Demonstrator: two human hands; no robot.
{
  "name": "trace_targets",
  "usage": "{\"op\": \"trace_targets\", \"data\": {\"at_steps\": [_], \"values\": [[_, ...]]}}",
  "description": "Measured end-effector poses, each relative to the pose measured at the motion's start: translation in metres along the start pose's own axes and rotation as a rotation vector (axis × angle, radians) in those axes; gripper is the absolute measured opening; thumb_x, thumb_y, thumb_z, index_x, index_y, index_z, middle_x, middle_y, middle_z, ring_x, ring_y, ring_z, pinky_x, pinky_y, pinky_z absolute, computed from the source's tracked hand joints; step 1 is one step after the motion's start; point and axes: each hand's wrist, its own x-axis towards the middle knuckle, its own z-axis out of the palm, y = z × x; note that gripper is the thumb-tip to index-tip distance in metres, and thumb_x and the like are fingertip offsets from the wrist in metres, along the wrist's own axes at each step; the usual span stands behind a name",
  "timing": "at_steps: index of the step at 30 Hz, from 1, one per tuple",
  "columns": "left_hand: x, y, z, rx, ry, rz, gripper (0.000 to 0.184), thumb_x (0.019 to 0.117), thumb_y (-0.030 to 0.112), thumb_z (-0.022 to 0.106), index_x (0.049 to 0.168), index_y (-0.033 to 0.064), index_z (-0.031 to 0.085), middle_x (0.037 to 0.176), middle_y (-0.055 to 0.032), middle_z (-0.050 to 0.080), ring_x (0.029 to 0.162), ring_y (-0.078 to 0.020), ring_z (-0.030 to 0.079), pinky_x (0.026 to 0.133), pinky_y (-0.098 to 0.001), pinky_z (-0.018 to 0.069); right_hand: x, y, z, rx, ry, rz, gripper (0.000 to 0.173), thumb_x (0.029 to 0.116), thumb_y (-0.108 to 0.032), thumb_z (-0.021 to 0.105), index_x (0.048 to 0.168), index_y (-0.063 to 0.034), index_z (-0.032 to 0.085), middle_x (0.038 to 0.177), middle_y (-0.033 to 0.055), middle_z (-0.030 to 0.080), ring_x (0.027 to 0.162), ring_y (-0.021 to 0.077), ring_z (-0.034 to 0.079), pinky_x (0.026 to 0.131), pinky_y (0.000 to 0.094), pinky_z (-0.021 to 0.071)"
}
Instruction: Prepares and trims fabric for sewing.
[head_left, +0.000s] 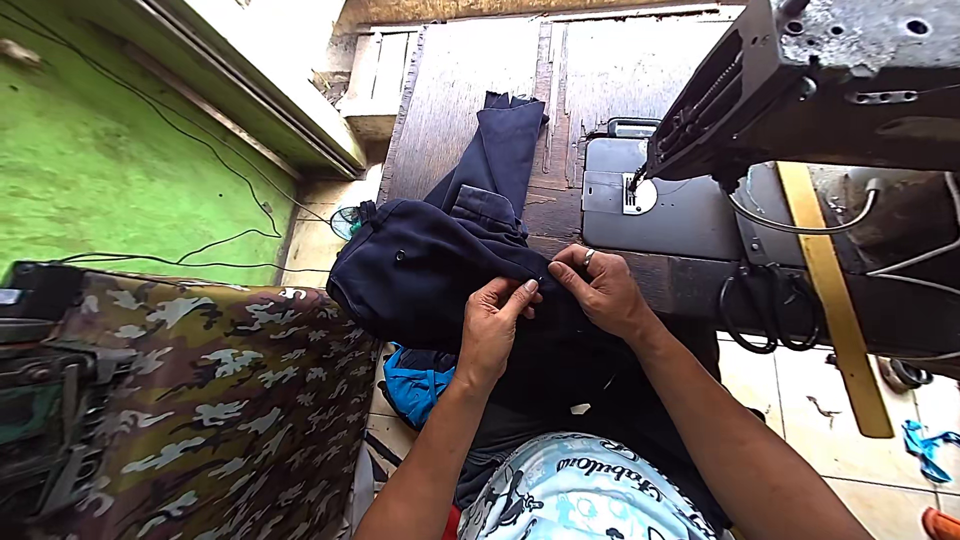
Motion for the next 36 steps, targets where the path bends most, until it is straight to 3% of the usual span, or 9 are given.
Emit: {"op": "trace_targets", "data": {"at_steps": [8, 15, 19, 26, 29, 33, 36], "values": [[-0.001, -0.009, 0.0, 0.019, 0.001, 0.075, 0.008, 0.0972, 0.0, 0.065, 0.093, -0.0007, 0.071, 0.08, -0.0065, 0.072, 0.068, -0.0096, 0.066, 0.069, -0.0241, 0.0574, -0.002, 0.001, 0.001, -0.024, 0.011, -0.01, 0.015, 0.1003, -0.02, 0.062, 0.096, -0.0091, 0.072, 0.079, -0.0048, 0.067, 0.07, -0.0019, 0.061, 0.065, 0.0168, 0.0516], [0.001, 0.008, 0.0, 0.098, 0.047, -0.035, 0.021, 0.1034, 0.017, 0.062, 0.095, -0.001, 0.069, 0.076, -0.0076, 0.071, 0.054, -0.0103, 0.063, 0.055, -0.0243, 0.0576, -0.004, 0.004, -0.003, 0.095, -0.001, -0.073, 0.01, 0.0951, -0.016, 0.07, 0.098, -0.0062, 0.072, 0.089, -0.002, 0.07, 0.078, 0.0007, 0.065, 0.071, 0.018, 0.0565], [0.002, 0.012, 0.002, 0.038, 0.104, -0.039, 0.014, 0.1006, 0.006, 0.064, 0.091, -0.0033, 0.069, 0.076, -0.0096, 0.073, 0.057, -0.0121, 0.067, 0.06, -0.026, 0.0604, -0.004, 0.004, -0.001, 0.068, 0.04, -0.033, 0.01, 0.097, -0.017, 0.068, 0.096, -0.0078, 0.071, 0.085, -0.0032, 0.068, 0.075, 0.0003, 0.063, 0.068, 0.0178, 0.0548], [-0.005, -0.004, 0.002, -0.128, 0.08, 0.045, 0.014, 0.1005, 0.001, 0.06, 0.092, -0.0021, 0.071, 0.079, -0.0095, 0.074, 0.062, -0.0111, 0.068, 0.064, -0.0256, 0.0601, -0.003, 0.002, 0.001, 0.018, 0.06, 0.001, 0.012, 0.0987, -0.02, 0.064, 0.096, -0.0099, 0.071, 0.082, -0.0041, 0.067, 0.071, 0.0005, 0.061, 0.065, 0.0189, 0.0526], [-0.005, -0.005, -0.002, -0.066, 0.074, 0.058, 0.013, 0.0995, 0.001, 0.063, 0.093, -0.0031, 0.072, 0.08, -0.0098, 0.075, 0.06, -0.0105, 0.067, 0.061, -0.0243, 0.0593, -0.002, 0.002, 0.0, 0.001, 0.022, -0.029, 0.012, 0.0982, -0.02, 0.065, 0.098, -0.0098, 0.071, 0.085, -0.0044, 0.067, 0.075, -0.0002, 0.063, 0.069, 0.0183, 0.0537], [-0.004, -0.006, -0.005, 0.017, 0.061, 0.063, 0.011, 0.0992, 0.003, 0.064, 0.093, -0.003, 0.071, 0.08, -0.0087, 0.074, 0.06, -0.0099, 0.066, 0.061, -0.0244, 0.0591, -0.002, 0.003, 0.002, 0.003, -0.013, -0.083, 0.026, 0.0978, -0.025, 0.066, 0.117, -0.0085, 0.07, 0.096, -0.0021, 0.07, 0.085, 0.0019, 0.065, 0.079, 0.0224, 0.0566], [-0.004, -0.006, -0.003, 0.031, 0.054, 0.076, 0.008, 0.0977, 0.001, 0.066, 0.093, -0.0033, 0.071, 0.079, -0.0078, 0.074, 0.06, -0.0096, 0.066, 0.061, -0.0242, 0.059, -0.002, 0.005, 0.003, 0.006, -0.003, -0.101, 0.019, 0.097, -0.017, 0.067, 0.113, -0.0082, 0.071, 0.098, -0.0015, 0.071, 0.086, 0.0019, 0.066, 0.08, 0.0216, 0.0572]]}}
